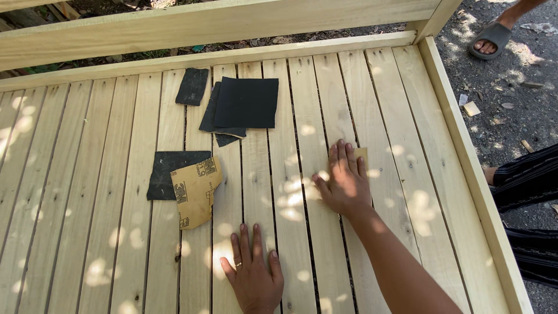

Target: The person sands the wooden slats of a bench or bed frame by hand using sheets of sandpaper, rubbing along the planks and across different sections. They occasionally fold the sandpaper and continue sanding other areas of the frame.

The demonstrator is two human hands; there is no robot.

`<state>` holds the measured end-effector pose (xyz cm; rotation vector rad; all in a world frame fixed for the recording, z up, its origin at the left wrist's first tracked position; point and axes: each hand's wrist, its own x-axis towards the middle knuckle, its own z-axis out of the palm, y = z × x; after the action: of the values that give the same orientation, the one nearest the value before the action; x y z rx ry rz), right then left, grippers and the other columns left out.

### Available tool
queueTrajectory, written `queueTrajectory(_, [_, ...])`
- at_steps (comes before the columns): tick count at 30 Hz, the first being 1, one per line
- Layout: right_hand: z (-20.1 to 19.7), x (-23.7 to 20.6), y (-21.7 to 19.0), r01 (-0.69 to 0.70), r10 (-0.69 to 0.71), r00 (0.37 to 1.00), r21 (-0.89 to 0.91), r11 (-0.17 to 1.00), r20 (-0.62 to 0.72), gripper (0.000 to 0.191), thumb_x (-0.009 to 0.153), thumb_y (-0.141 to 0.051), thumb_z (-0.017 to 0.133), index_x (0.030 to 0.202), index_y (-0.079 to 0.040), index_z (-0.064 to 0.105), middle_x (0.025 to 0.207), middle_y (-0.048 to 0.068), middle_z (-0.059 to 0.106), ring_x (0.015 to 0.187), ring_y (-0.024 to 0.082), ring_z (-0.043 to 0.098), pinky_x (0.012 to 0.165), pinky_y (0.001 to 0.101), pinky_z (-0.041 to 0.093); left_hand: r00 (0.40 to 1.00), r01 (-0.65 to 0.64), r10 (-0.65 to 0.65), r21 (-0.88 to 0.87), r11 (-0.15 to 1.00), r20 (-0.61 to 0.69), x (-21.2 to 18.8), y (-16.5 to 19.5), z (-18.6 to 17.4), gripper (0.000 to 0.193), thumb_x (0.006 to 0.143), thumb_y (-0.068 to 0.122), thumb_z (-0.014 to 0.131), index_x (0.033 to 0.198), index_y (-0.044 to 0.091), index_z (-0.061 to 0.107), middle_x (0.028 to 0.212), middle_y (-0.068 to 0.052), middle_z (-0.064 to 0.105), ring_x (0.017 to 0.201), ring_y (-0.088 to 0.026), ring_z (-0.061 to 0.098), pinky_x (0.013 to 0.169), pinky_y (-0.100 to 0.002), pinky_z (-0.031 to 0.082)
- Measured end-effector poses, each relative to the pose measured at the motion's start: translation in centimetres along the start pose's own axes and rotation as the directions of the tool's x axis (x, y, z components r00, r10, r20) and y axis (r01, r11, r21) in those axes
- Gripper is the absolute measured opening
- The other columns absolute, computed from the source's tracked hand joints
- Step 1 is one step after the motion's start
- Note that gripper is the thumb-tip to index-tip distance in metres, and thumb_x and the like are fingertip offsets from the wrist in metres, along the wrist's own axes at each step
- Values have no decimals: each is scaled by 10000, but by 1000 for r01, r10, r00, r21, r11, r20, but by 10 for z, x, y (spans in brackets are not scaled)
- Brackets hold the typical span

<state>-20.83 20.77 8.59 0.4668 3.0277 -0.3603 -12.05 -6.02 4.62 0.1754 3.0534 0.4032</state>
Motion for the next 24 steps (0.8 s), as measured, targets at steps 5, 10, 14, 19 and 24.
queueTrajectory(5, [-24,134,3,72,-76,996,-66,995,-50,893,990,-630,315,1619,-34,100,1705,146,73,1574,289,41,1248,480,80,996,-53,56,39,998,-75,9,-8,13,752,871,424,509,1575,241,317,1658,-72,226,1530,-314,167,1162,-686,28])
queueTrajectory(10, [-35,169,-1,73,-80,989,-61,995,-128,916,996,-659,300,1611,-6,117,1708,196,66,1579,321,49,1247,471,91,914,120,-160,127,985,374,20,-12,17,792,901,469,493,1620,309,202,1722,-44,102,1579,-300,69,1145,-662,-39])
queueTrajectory(14, [-28,123,6,37,-46,995,-97,995,-89,951,980,-674,323,1608,9,112,1690,199,74,1566,322,53,1246,444,99,999,1,-2,29,1000,45,14,-10,14,780,863,433,520,1592,265,295,1681,-66,220,1541,-322,174,1130,-670,14])
queueTrajectory(19, [-32,60,7,58,-63,995,-62,996,-80,935,986,-658,374,1602,2,133,1696,201,94,1568,338,76,1247,448,123,997,7,-9,-15,1000,-73,9,-4,3,756,850,418,540,1559,272,325,1654,-42,252,1505,-271,221,1160,-657,53])
queueTrajectory(24, [-42,-27,-6,74,-68,993,53,996,-99,948,940,-610,472,1587,6,155,1678,210,130,1559,353,93,1234,465,144,986,74,-84,79,994,143,12,1,-5,815,851,462,557,1606,323,281,1711,-33,187,1530,-266,169,1175,-655,26])
